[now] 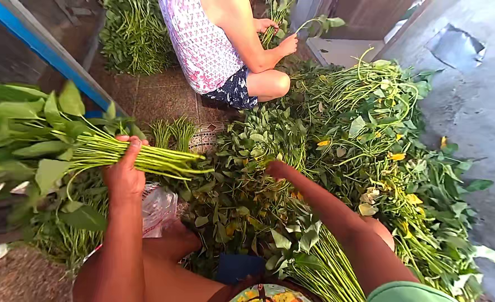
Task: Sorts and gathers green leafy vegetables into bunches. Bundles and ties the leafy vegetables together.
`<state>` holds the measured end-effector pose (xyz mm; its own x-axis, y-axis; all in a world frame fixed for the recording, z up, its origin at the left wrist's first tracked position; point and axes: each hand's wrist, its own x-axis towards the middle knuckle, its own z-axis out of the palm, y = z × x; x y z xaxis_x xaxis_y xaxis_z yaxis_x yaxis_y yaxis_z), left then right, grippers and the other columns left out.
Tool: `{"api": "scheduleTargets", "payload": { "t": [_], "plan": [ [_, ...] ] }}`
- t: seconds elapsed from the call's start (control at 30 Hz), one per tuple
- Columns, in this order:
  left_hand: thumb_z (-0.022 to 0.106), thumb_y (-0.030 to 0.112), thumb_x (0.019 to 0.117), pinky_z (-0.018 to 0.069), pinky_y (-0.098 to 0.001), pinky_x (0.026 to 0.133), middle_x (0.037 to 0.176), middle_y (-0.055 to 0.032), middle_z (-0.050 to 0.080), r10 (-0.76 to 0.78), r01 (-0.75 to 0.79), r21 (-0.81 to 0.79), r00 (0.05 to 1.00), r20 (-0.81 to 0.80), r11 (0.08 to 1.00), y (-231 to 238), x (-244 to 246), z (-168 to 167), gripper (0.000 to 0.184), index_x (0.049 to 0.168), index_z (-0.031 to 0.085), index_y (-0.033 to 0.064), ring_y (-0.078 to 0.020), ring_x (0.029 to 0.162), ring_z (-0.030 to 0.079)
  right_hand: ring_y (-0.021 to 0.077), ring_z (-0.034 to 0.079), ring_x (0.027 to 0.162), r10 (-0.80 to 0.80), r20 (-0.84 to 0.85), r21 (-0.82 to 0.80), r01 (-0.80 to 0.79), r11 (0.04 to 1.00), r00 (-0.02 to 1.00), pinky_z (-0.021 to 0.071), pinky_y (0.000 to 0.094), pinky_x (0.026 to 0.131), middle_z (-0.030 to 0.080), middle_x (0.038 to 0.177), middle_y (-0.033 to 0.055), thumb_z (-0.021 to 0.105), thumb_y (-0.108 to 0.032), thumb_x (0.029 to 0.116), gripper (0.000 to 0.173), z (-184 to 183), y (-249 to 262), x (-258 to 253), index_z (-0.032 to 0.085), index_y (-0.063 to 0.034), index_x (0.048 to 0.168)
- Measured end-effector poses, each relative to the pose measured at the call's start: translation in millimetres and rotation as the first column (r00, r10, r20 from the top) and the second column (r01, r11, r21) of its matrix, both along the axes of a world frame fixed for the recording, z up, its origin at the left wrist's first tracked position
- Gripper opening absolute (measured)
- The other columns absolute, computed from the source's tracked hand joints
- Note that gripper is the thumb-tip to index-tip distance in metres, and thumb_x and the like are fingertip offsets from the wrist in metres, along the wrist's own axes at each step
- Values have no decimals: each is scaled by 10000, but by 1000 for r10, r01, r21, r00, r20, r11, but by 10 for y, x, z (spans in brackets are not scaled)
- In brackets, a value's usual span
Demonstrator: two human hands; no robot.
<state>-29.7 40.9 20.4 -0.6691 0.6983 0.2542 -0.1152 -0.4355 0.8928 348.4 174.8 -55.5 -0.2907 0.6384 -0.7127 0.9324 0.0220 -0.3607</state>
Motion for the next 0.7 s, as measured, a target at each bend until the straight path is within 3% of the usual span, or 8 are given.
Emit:
{"api": "scheduleTargets", "payload": {
  "t": [0.1,0.2,0.27,0.33,0.4,0.47,0.57,0.7],
  "plan": [
    [571,9,1011,621,-314,825,976,7,710,9,32,-220,983,185,975,2,89,-32,210,1202,551,94,-122,871,718,421,516,1363,-315,183,151,290,945,931,406,570,1133,537,1437,302,554,-149,1025,415,-408,432,489,566,116,1344],
    [555,13,1021,618,-287,767,931,-8,695,32,77,-370,960,279,926,44,114,-95,191,1201,534,75,-110,814,707,387,478,1410,-430,276,170,397,902,859,386,545,1156,526,1471,267,573,-163,1016,412,-851,427,669,590,91,1340],
    [568,1,1013,622,-282,746,898,-14,711,42,68,-379,960,276,923,70,149,-72,174,1174,545,61,-113,789,716,382,491,1401,-549,165,185,521,833,819,398,539,1148,538,1462,263,531,-210,1046,418,-1033,376,600,591,75,1346],
    [582,-14,1001,627,-293,739,875,-24,718,63,42,-365,961,271,930,107,163,-33,167,1153,563,52,-129,774,723,382,521,1371,-680,-13,158,673,722,733,418,548,1126,560,1434,262,574,-327,1038,484,-1100,382,464,599,41,1352],
    [590,-17,994,627,-293,745,890,-19,714,65,37,-357,961,268,933,143,178,-32,181,1157,563,57,-128,783,722,388,524,1366,-712,-65,146,713,686,699,425,549,1122,563,1428,266,604,-330,1021,513,-1027,366,328,577,35,1381],
    [593,-15,993,624,-289,750,903,-14,706,58,46,-359,961,272,932,179,206,-35,198,1173,557,60,-124,790,718,398,528,1355,-783,-156,158,798,582,602,433,540,1115,545,1425,295,621,-274,1010,570,-917,372,199,479,75,1439],
    [611,-20,981,622,-300,746,905,-33,710,38,63,-358,963,267,932,214,281,-33,222,1186,558,45,-133,788,716,396,548,1334,-831,-268,206,872,445,487,457,501,1101,519,1431,318,533,-179,1041,575,-640,434,49,330,89,1508],
    [629,-24,970,620,-319,753,943,-62,706,-11,102,-353,967,253,930,251,379,-22,292,1249,564,29,-155,800,712,409,601,1223,-722,-541,249,902,353,432,469,534,1041,601,1294,321,425,-165,1075,404,12,378,-36,514,96,1369]
  ]
}}
